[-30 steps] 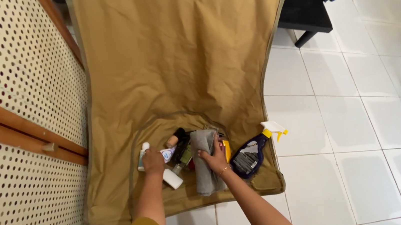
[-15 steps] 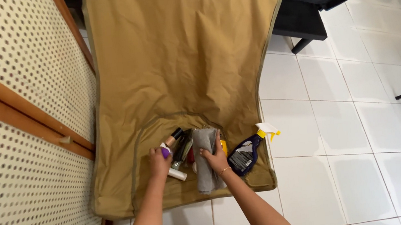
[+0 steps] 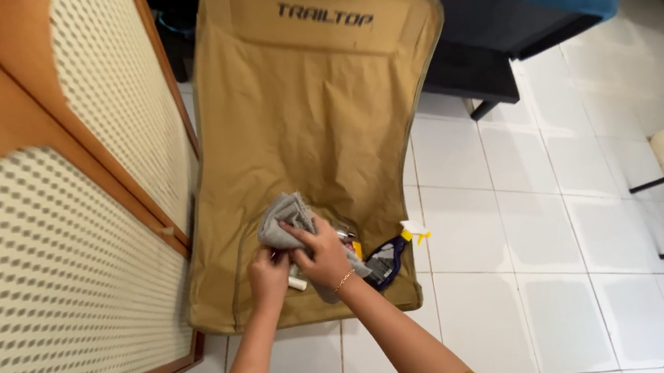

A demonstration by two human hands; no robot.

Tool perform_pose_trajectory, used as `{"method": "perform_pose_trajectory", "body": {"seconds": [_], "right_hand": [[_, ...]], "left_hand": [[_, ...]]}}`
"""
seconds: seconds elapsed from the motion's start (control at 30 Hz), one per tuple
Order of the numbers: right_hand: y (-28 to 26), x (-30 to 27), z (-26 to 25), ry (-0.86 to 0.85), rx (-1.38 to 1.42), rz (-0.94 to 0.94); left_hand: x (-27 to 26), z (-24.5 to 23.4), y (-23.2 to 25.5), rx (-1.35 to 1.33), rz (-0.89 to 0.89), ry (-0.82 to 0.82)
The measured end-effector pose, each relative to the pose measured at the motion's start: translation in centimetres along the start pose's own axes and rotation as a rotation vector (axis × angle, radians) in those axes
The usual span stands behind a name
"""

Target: Organizing various cosmetic and toiletry bottles by moving them between a folding chair and a wooden dresser.

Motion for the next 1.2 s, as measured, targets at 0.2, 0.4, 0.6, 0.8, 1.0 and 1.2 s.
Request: {"method": "perform_pose_trajectory", "body": {"seconds": [0.2, 0.4, 0.6, 0.8, 1.0, 1.2], "right_hand": [[-0.8, 4.4, -6.8, 0.012, 0.012, 0.164], [-0.3, 5.9, -9.5, -0.306, 0.410, 0.293], [-10.0, 7.1, -12.7, -0.380, 0.430, 0.142], [-14.6, 7.1, -12.7, -0.068, 0.522, 0.148], [-21.2, 8.7, -15.4, 0.052, 0.183, 0.008], [-21.9, 11.7, -16.3, 0.015, 0.300, -0.050]], "left_hand": [[-1.0, -6.0, 13.8, -0.349, 0.126, 0.023], [0.1, -11.0, 21.8, -0.440, 0.088, -0.035], [1.1, -12.5, 25.9, -0.556, 0.068, -0.098], [1.3, -11.8, 28.0, -0.697, -0.051, 0.054], [1.1, -11.0, 27.8, -0.657, -0.069, -0.007], [1.5, -11.2, 27.6, -0.841, -0.125, -0.246]]}}
Point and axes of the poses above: each hand's wrist, its own x-axis towards the middle knuckle, its own z-axis out of the palm, y = z × x, the point moved 5 cm from there along x, towards the middle knuckle, and after that the axes turned 3 degrees about -y, right-handed, at the moved point
